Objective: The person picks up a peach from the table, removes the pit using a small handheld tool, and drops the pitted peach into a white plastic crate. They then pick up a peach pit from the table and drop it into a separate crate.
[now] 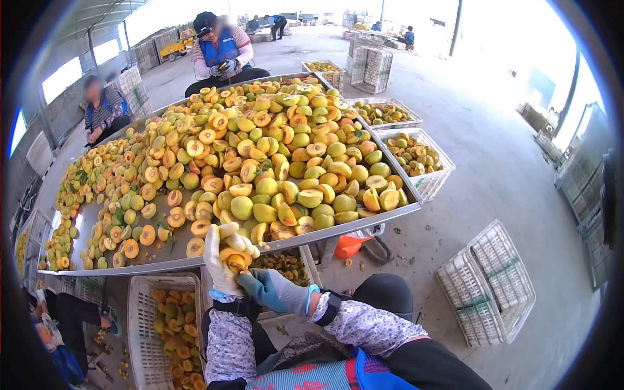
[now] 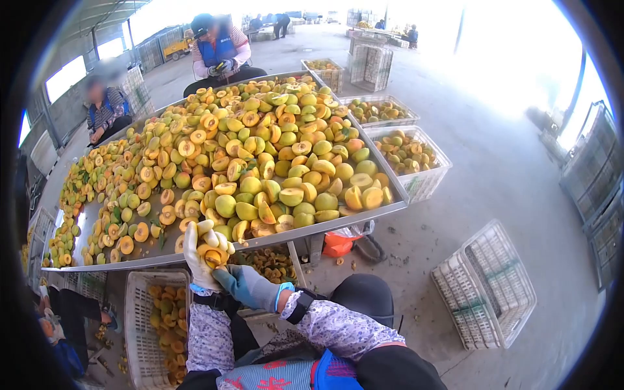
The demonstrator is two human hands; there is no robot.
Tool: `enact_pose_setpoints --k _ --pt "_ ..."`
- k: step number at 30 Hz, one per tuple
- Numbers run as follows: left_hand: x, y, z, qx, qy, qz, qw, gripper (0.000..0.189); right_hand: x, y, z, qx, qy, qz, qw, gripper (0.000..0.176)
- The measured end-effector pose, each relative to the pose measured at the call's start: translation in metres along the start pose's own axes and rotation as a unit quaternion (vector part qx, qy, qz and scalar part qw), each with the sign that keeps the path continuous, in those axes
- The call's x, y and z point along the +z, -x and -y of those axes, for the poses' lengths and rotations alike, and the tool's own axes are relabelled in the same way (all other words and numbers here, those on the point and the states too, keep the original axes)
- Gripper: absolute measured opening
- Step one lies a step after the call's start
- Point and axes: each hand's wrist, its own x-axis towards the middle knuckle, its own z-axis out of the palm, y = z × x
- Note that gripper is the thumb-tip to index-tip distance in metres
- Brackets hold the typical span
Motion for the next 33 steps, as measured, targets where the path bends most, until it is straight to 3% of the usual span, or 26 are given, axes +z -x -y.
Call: enact_pose_setpoints --k 1,2,3,4,6,9,10,12,13,14,16,18,19,20,21,23,27,29,30,31,33 --pt "0.001 0.000 0.000 0.004 0.015 -0.035 0.999 0.043 0.000 -0.001 -0.004 -0.021 0.030 -0.005 0.999 0.044" --pt "-0.009 -0.002 -0.001 -0.015 0.066 -0.009 0.998 0.048 0.000 -0.003 -0.010 -0.041 0.060 -0.010 0.997 0.045" --pt "-0.016 -0.001 -0.003 -0.003 0.014 0.024 1.000 0.048 0.001 -0.003 -0.014 -0.062 0.090 -0.014 0.994 0.046" --pt "-0.022 -0.001 -0.005 0.010 -0.038 0.058 0.998 0.048 -0.001 0.001 -0.001 0.033 0.017 0.035 0.999 0.048" --pt "-0.030 -0.008 -0.015 0.044 -0.193 0.138 0.970 0.048 -0.010 0.012 0.034 0.221 -0.123 0.130 0.959 0.050" --pt "-0.025 -0.023 -0.012 0.089 -0.050 0.015 0.995 0.044 -0.010 0.008 0.000 0.043 0.074 0.044 0.995 0.056" --pt "-0.031 -0.034 -0.024 0.071 0.063 -0.030 0.995 0.042 -0.013 0.006 -0.021 0.039 0.167 0.014 0.985 0.058" --pt "-0.031 -0.034 -0.053 0.129 0.003 -0.091 0.988 0.041 -0.024 0.008 -0.029 0.071 0.365 -0.060 0.926 0.050" --pt "-0.031 -0.026 -0.068 0.162 -0.054 -0.101 0.980 0.042 -0.027 0.003 -0.036 0.044 0.381 -0.110 0.917 0.046" --pt "-0.042 -0.020 -0.084 0.163 -0.103 -0.119 0.974 0.043 -0.027 -0.005 -0.051 -0.032 0.284 -0.170 0.943 0.044" --pt "-0.070 -0.003 -0.111 0.155 -0.197 -0.137 0.958 0.041 -0.033 -0.003 -0.032 -0.024 0.358 -0.142 0.923 0.042" --pt "-0.144 -0.006 -0.129 0.145 -0.376 -0.209 0.891 0.039 -0.031 0.002 -0.027 -0.039 0.392 -0.155 0.906 0.038" --pt "-0.150 -0.001 -0.135 0.135 -0.458 -0.237 0.846 0.039 -0.028 0.002 -0.026 -0.052 0.399 -0.169 0.900 0.038" --pt "-0.149 0.013 -0.143 0.092 -0.677 -0.294 0.669 0.043 -0.026 0.002 -0.022 -0.048 0.404 -0.168 0.898 0.037" --pt "-0.159 0.015 -0.139 0.133 -0.715 -0.314 0.610 0.049 -0.026 0.002 -0.014 -0.046 0.412 -0.168 0.894 0.036" --pt "-0.142 0.007 -0.129 0.162 -0.675 -0.286 0.661 0.051 -0.023 0.001 -0.010 -0.055 0.406 -0.153 0.899 0.036" --pt "-0.103 -0.047 -0.085 0.113 -0.737 -0.183 0.641 0.065 -0.019 0.002 -0.015 -0.082 0.392 -0.121 0.908 0.036" --pt "-0.100 -0.083 -0.059 -0.001 -0.776 -0.160 0.611 0.073 -0.018 0.003 -0.013 -0.064 0.383 -0.101 0.916 0.036" --pt "-0.093 -0.093 -0.046 -0.051 -0.816 -0.129 0.562 0.067 -0.019 0.005 -0.010 -0.053 0.384 -0.100 0.916 0.036" --pt "-0.093 -0.102 -0.032 -0.042 -0.844 -0.110 0.523 0.059 -0.021 0.007 -0.006 -0.044 0.380 -0.092 0.919 0.036" --pt "-0.094 -0.112 -0.015 0.011 -0.864 -0.078 0.498 0.050 -0.024 0.005 -0.004 -0.038 0.370 -0.106 0.922 0.035"
